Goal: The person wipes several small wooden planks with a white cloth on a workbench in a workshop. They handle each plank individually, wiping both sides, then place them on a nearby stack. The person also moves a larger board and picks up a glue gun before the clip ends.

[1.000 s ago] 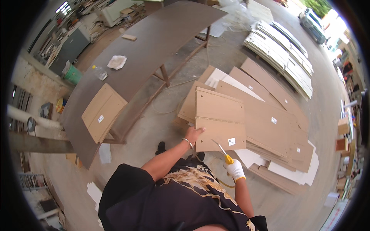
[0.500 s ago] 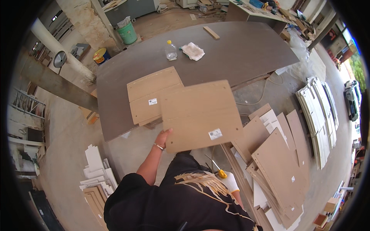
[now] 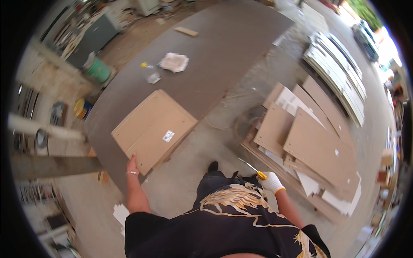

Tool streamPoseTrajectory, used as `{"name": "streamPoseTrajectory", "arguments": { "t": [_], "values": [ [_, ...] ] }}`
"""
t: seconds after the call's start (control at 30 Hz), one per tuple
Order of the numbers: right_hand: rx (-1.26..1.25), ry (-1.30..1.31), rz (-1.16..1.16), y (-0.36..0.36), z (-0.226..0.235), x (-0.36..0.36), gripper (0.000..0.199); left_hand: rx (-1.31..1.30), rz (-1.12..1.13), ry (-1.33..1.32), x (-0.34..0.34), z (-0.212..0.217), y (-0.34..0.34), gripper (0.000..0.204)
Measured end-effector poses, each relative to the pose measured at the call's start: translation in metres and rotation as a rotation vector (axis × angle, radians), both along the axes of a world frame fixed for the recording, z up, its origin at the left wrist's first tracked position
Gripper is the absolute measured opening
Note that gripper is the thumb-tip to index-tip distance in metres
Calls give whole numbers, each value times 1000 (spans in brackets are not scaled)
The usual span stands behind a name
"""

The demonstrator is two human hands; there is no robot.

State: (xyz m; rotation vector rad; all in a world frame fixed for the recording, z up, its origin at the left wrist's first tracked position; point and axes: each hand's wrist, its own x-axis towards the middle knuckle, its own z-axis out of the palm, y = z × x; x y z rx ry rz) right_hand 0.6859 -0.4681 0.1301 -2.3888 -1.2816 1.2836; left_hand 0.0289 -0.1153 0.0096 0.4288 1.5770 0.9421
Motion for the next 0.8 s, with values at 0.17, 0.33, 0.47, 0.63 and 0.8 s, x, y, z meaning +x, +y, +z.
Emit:
{"name": "streamPoseTrajectory", "arguments": {
  "t": [0.17,0.33,0.47,0.63,0.8],
  "values": [
    [-256,-56,173,-50,-8,11,24,25,-499,917,31,-3,42,41],
    [-188,-22,-85,-124,-42,26,28,141,-995,1382,235,-53,9,44],
    [-216,174,-768,-206,-67,39,31,591,-1392,884,480,-89,-93,48],
    [-178,311,-1239,-295,-69,60,29,171,-1541,328,752,-105,-190,67],
    [-223,338,-1147,-319,-53,84,31,106,-1438,621,872,-103,-226,87]
  ]
}}
